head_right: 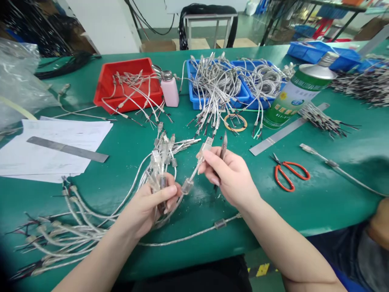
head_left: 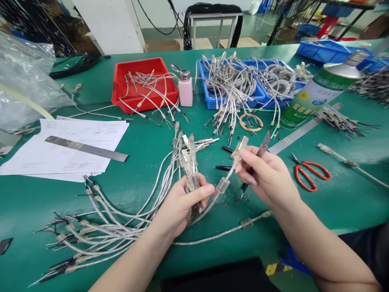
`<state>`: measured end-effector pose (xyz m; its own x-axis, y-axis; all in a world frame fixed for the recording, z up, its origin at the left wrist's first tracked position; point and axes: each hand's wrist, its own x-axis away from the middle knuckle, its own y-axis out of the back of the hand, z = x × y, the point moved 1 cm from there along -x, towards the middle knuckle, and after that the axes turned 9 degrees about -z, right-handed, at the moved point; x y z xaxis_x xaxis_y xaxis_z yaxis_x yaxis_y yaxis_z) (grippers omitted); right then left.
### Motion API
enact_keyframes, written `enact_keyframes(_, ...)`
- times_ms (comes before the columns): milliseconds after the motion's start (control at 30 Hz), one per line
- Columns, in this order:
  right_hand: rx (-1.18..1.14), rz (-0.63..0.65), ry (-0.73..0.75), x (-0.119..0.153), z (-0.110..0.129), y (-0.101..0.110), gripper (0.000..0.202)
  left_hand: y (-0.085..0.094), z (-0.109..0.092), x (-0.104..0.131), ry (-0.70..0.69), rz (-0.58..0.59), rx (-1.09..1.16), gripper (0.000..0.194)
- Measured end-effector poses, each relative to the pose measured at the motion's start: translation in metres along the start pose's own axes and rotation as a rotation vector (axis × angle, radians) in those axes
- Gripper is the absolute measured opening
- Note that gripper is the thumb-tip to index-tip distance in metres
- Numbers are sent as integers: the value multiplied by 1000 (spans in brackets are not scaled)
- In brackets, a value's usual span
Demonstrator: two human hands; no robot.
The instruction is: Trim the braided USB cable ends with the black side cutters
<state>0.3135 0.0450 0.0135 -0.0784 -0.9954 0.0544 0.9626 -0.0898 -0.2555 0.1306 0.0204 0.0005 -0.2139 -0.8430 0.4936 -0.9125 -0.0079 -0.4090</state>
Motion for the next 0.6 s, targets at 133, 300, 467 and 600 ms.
enact_keyframes(133,-36,8,-33,-1,-1,-2,26,-2,0,1,45,78,-47,30)
enact_keyframes(300,-81,-14,-34,-3,-4,-1,25,-1,-1,2,88,103,-59,31)
enact_keyframes(467,73,-13,60,-5,-6,2,27,1,0,3,57,63,-44,28)
enact_keyframes(600,357,31,189,1,-11,6,34,3,-1,3,2,3,55,24)
